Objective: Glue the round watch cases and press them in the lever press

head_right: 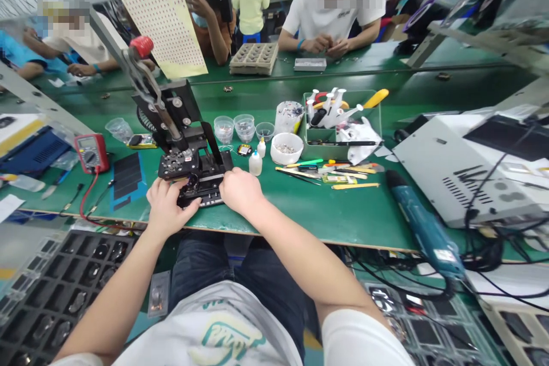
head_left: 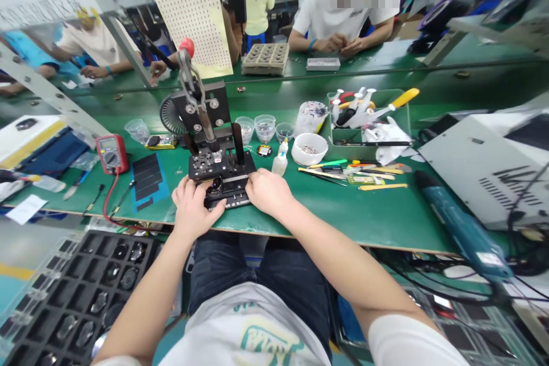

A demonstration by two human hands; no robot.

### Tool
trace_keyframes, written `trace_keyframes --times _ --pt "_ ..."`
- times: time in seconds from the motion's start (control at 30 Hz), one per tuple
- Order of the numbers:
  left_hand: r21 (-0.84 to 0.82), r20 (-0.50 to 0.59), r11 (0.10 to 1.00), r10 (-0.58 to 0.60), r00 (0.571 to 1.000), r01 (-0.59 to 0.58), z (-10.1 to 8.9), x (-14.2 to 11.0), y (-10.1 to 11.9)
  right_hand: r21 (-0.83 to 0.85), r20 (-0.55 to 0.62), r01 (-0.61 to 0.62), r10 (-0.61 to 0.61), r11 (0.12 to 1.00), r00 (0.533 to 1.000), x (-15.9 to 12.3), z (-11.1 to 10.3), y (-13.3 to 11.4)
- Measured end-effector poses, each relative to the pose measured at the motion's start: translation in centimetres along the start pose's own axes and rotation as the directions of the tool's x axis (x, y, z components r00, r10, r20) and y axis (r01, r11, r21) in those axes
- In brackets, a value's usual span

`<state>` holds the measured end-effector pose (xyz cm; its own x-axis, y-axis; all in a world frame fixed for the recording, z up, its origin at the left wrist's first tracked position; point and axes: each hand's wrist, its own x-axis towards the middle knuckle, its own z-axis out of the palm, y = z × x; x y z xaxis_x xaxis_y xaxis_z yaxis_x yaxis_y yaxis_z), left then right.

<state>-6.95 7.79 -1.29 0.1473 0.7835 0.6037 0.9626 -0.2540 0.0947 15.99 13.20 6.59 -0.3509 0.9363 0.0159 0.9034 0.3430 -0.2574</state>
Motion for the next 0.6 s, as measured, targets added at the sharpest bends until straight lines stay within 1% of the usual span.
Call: trace_keyframes --times 0.07,0.1,0.13,0.17,0.2,0.23,0.3,0.33,0.37,0.4,0.43,0.5,0.53,0.57,0.6 --pt "-0.021 0.000 0.999 -0.043 0.999 0.043 -0.2 -0.1 0.0 -0.013 -0.033 -0.016 0.016 1.000 0.999 -0.5 -1.5 -0.4" --pt "-0.045 -0.003 0.997 -0.068 0.998 0.068 -0.5 -0.2 0.0 -0.014 -0.060 -0.015 0.014 1.000 0.998 -0.6 -2.6 -0.6" --pt "-0.076 -0.014 0.993 -0.089 0.996 0.088 -0.8 -0.4 -0.1 -0.003 -0.107 0.000 0.000 1.000 0.994 -0.6 -3.9 -0.7" --pt "-0.109 -0.031 0.989 -0.107 0.994 0.103 -1.2 -0.6 -0.2 0.021 -0.179 0.032 -0.027 0.999 0.983 -0.4 -5.5 -0.9" --pt "-0.144 -0.054 0.983 -0.126 0.991 0.117 -1.7 -0.8 -0.3 0.058 -0.274 0.082 -0.063 0.995 0.960 0.1 -7.2 -1.2" --pt "-0.178 -0.081 0.976 -0.143 0.986 0.126 -2.3 -1.0 -0.5 0.108 -0.387 0.155 -0.102 0.982 0.917 1.0 -9.1 -1.5" --pt "-0.241 -0.142 0.961 -0.174 0.974 0.137 -3.4 -1.1 -0.9 0.215 -0.585 0.331 -0.150 0.919 0.797 4.0 -12.7 -2.4" --pt "-0.269 -0.171 0.955 -0.178 0.969 0.128 -4.1 -0.9 -1.1 0.283 -0.635 0.417 -0.157 0.864 0.757 5.9 -14.3 -3.0" --pt "-0.296 -0.199 0.949 -0.170 0.965 0.107 -4.7 -0.5 -1.2 0.357 -0.642 0.480 -0.163 0.801 0.749 8.1 -15.7 -3.7" --pt "-0.322 -0.229 0.944 -0.155 0.961 0.075 -5.4 0.0 -1.3 0.433 -0.605 0.508 -0.179 0.744 0.776 10.3 -16.8 -4.5" --pt "-0.342 -0.263 0.939 -0.135 0.955 0.038 -6.1 0.7 -1.4 0.516 -0.530 0.503 -0.202 0.694 0.824 12.3 -17.7 -5.3" --pt "-0.356 -0.336 0.934 -0.094 0.937 -0.034 -7.6 2.3 -1.5 0.665 -0.394 0.465 -0.255 0.584 0.883 15.1 -18.5 -6.8" --pt "-0.350 -0.373 0.935 -0.076 0.925 -0.065 -8.4 3.1 -1.5 0.707 -0.350 0.446 -0.276 0.549 0.895 15.8 -18.5 -7.4" --pt "-0.341 -0.412 0.935 -0.060 0.909 -0.093 -9.3 4.0 -1.5 0.722 -0.352 0.453 -0.285 0.523 0.891 15.9 -18.4 -8.0" --pt "-0.338 -0.458 0.933 -0.045 0.888 -0.127 -10.1 4.8 -1.5 0.709 -0.396 0.488 -0.285 0.510 0.873 15.4 -18.2 -8.4"
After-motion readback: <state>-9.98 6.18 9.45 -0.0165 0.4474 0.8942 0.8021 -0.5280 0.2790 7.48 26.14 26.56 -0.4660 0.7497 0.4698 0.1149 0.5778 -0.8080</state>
